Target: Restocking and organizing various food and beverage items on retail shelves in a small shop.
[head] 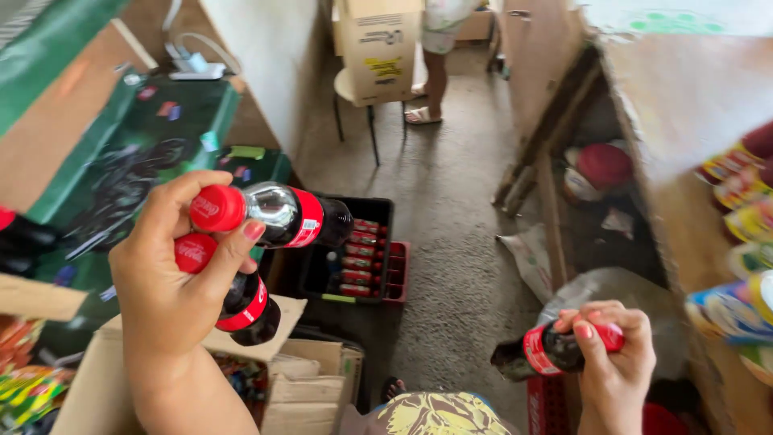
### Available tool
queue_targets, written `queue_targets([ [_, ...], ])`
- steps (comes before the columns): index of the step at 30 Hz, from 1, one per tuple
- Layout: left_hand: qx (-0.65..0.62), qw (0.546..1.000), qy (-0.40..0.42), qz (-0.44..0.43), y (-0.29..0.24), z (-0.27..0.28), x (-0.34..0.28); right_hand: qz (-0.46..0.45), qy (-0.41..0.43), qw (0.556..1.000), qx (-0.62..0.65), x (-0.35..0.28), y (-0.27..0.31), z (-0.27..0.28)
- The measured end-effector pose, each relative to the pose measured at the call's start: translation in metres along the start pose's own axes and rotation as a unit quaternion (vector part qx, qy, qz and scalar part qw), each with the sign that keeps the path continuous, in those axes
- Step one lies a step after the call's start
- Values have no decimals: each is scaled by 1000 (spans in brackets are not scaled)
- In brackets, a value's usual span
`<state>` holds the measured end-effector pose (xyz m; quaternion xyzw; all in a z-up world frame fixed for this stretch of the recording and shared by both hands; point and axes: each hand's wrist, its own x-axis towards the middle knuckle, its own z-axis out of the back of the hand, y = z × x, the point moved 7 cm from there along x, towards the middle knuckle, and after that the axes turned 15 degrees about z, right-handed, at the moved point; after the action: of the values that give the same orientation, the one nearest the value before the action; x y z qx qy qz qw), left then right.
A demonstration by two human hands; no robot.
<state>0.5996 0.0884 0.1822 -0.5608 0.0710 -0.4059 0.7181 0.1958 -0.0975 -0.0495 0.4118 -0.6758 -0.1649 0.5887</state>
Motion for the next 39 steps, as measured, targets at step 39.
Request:
queue_targets([
  [39,129,815,-474,309,243,134,-76,4,329,868,371,-18,-250,-867],
])
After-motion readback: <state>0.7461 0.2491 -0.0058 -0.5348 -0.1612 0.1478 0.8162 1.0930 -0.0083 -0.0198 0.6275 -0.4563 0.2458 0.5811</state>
